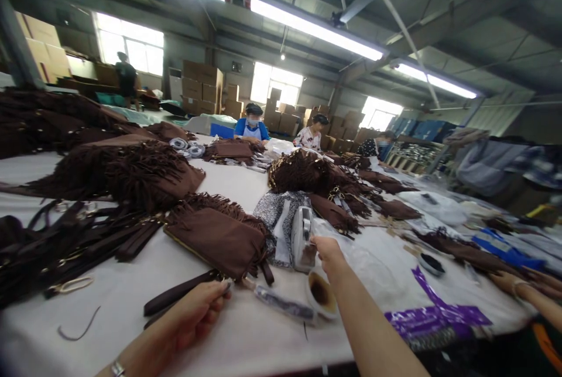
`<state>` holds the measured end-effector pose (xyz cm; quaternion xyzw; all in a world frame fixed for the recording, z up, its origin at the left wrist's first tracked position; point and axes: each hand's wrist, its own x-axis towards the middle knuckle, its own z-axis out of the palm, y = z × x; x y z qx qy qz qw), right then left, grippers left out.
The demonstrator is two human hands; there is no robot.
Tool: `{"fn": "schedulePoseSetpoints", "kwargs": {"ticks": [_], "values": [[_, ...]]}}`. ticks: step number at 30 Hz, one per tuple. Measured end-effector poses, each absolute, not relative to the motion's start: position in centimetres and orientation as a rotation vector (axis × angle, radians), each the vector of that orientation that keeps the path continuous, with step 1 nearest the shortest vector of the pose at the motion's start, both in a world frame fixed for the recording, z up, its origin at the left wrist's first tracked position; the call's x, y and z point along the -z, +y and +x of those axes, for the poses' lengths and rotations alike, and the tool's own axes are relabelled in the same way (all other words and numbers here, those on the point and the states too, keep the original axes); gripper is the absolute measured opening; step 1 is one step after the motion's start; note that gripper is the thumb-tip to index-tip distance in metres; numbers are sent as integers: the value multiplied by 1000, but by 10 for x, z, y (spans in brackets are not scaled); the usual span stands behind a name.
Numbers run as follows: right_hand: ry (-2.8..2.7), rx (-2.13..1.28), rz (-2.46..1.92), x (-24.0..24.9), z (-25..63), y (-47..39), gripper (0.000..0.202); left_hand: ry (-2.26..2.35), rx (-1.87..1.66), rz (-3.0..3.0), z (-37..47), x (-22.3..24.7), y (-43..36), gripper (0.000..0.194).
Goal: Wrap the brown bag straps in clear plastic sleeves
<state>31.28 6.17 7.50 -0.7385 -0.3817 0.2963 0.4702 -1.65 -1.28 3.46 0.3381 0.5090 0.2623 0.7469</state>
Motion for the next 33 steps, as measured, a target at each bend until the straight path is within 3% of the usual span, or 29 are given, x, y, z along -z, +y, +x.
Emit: {"fn": "schedulePoseSetpoints", "kwargs": {"ticks": [10, 20, 27, 33], "values": [[-1188, -583, -1957, -69, 298, 7, 29, 1117, -595, 799, -14, -34, -13, 57], [-1601, -281, -2100, -88, 306, 5, 19, 1346, -773, 1306, -7, -13, -17, 33], [-1728, -1149, -1715, -93, 220, -30, 30, 1518, -830, 1717, -1, -16, -28, 26], [-1690, -1340, -1611, -80, 145, -23, 28, 1639, -650, 1894, -7, -12, -38, 27]]}}
